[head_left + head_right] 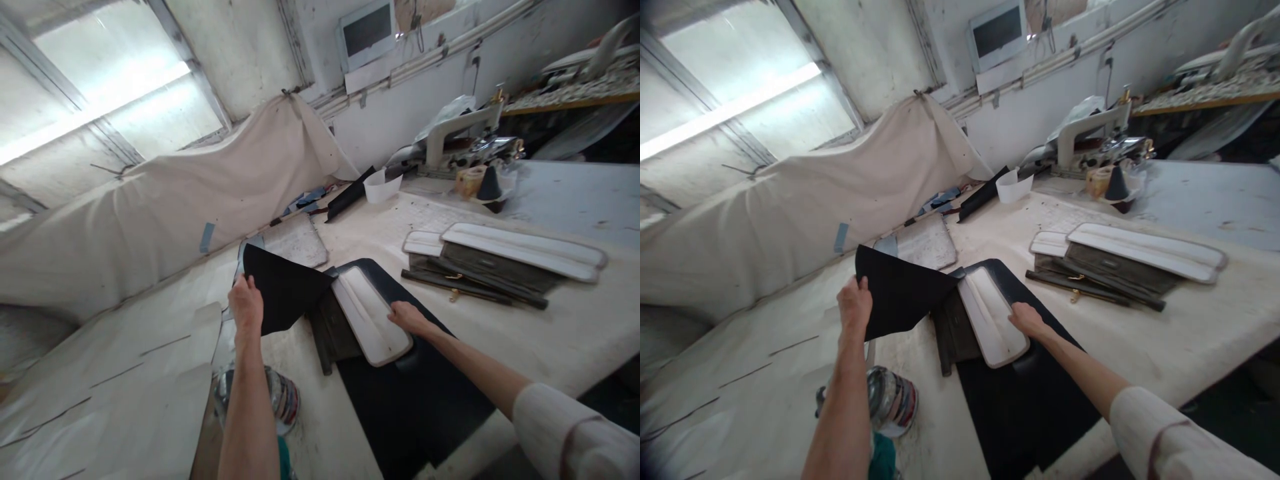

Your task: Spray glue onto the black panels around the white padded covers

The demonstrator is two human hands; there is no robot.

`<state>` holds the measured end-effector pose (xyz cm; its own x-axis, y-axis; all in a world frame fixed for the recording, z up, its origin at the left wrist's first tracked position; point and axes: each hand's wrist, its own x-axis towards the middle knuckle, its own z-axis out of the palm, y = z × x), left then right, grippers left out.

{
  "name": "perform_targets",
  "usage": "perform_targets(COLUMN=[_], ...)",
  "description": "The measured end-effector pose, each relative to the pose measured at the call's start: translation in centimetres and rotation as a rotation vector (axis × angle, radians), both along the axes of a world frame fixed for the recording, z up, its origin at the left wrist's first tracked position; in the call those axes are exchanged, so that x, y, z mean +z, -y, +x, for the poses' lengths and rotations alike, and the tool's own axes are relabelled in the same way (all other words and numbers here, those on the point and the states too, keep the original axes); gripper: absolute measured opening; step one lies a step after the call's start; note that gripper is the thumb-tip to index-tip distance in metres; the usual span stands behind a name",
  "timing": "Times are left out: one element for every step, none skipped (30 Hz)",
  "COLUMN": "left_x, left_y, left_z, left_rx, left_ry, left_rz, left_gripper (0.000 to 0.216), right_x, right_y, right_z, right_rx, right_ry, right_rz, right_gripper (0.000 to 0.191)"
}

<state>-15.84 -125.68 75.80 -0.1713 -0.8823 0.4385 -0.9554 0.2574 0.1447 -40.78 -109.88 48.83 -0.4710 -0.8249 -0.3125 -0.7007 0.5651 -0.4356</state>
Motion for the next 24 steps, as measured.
perform_targets(left_x=[-0.1, -0.1, -0.2, -0.3, -0.3, -0.4, -0.4, -0.4, -0.5, -0.5, -0.5, -0.5, -0.5, -0.4, -0.4, -0.4, -0.3, -0.3, -0.3, -0.3, -0.3, -0.3, -0.4, -0.4], left_y=[0.1, 0.1, 0.2, 0.2, 0.3, 0.3, 0.4, 0.4, 0.4, 0.4, 0.5, 0.5, 0.5, 0.5, 0.6, 0.6, 0.6, 0.6, 0.6, 0.6, 0.5, 0.4, 0.3, 0.2], left_z=[0.1, 0.2, 0.3, 0.3, 0.3, 0.3, 0.3, 0.3, 0.3, 0.3, 0.3, 0.3, 0.3, 0.3, 0.3, 0.3, 0.4, 0.4, 0.5, 0.6, 0.6, 0.7, 0.9, 1.0], left_rx=[-0.002, -0.005, -0.011, -0.017, -0.021, -0.025, -0.028, -0.030, -0.033, -0.036, -0.039, -0.042, -0.044, -0.045, -0.044, -0.043, -0.042, -0.042, -0.043, -0.045, -0.047, -0.050, -0.053, -0.056], left_ry=[-0.002, -0.003, -0.004, -0.004, -0.005, -0.007, -0.009, -0.012, -0.015, -0.020, -0.025, -0.030, -0.035, -0.041, -0.047, -0.053, -0.060, -0.066, -0.072, -0.079, -0.086, -0.093, -0.101, -0.109], left_rz=[0.001, 0.004, 0.006, 0.008, 0.010, 0.012, 0.014, 0.016, 0.017, 0.018, 0.020, 0.021, 0.022, 0.022, 0.023, 0.023, 0.023, 0.024, 0.026, 0.029, 0.033, 0.039, 0.045, 0.052], left_gripper=[0.030, 0.029, 0.029, 0.029, 0.028, 0.028, 0.028, 0.028, 0.028, 0.028, 0.028, 0.028, 0.028, 0.028, 0.028, 0.028, 0.028, 0.028, 0.028, 0.028, 0.029, 0.029, 0.029, 0.029], right_x=[0.1, 0.1, 0.2, 0.3, 0.4, 0.5, 0.6, 0.7, 0.8, 0.8, 0.8, 0.8, 0.7, 0.6, 0.6, 0.5, 0.6, 0.6, 0.8, 1.0, 1.3, 1.5, 1.8, 2.0], right_y=[-0.1, -0.3, -0.4, -0.5, -0.7, -0.8, -0.9, -1.0, -1.0, -1.1, -1.1, -1.2, -1.2, -1.3, -1.4, -1.5, -1.5, -1.6, -1.7, -1.6, -1.6, -1.4, -1.2, -0.9], right_z=[0.1, 0.3, 0.4, 0.6, 0.8, 1.0, 1.1, 1.3, 1.5, 1.6, 1.8, 1.9, 2.1, 2.2, 2.2, 2.3, 2.3, 2.3, 2.4, 2.5, 2.7, 3.0, 3.5, 4.1], right_rx=[0.002, 0.006, 0.010, 0.014, 0.019, 0.023, 0.027, 0.031, 0.032, 0.032, 0.030, 0.027, 0.024, 0.024, 0.027, 0.032, 0.040, 0.050, 0.062, 0.076, 0.095, 0.124, 0.164, 0.215], right_ry=[-0.005, -0.010, -0.016, -0.023, -0.031, -0.039, -0.048, -0.057, -0.066, -0.075, -0.085, -0.095, -0.107, -0.120, -0.134, -0.150, -0.168, -0.187, -0.208, -0.228, -0.247, -0.262, -0.272, -0.277], right_rz=[0.006, 0.010, 0.010, 0.009, 0.003, -0.004, -0.012, -0.020, -0.027, -0.031, -0.033, -0.034, -0.035, -0.038, -0.042, -0.048, -0.056, -0.066, -0.079, -0.096, -0.118, -0.146, -0.180, -0.216], right_gripper=[0.024, 0.024, 0.023, 0.023, 0.023, 0.024, 0.024, 0.025, 0.025, 0.024, 0.022, 0.020, 0.018, 0.017, 0.017, 0.017, 0.017, 0.018, 0.020, 0.023, 0.027, 0.030, 0.033, 0.035])
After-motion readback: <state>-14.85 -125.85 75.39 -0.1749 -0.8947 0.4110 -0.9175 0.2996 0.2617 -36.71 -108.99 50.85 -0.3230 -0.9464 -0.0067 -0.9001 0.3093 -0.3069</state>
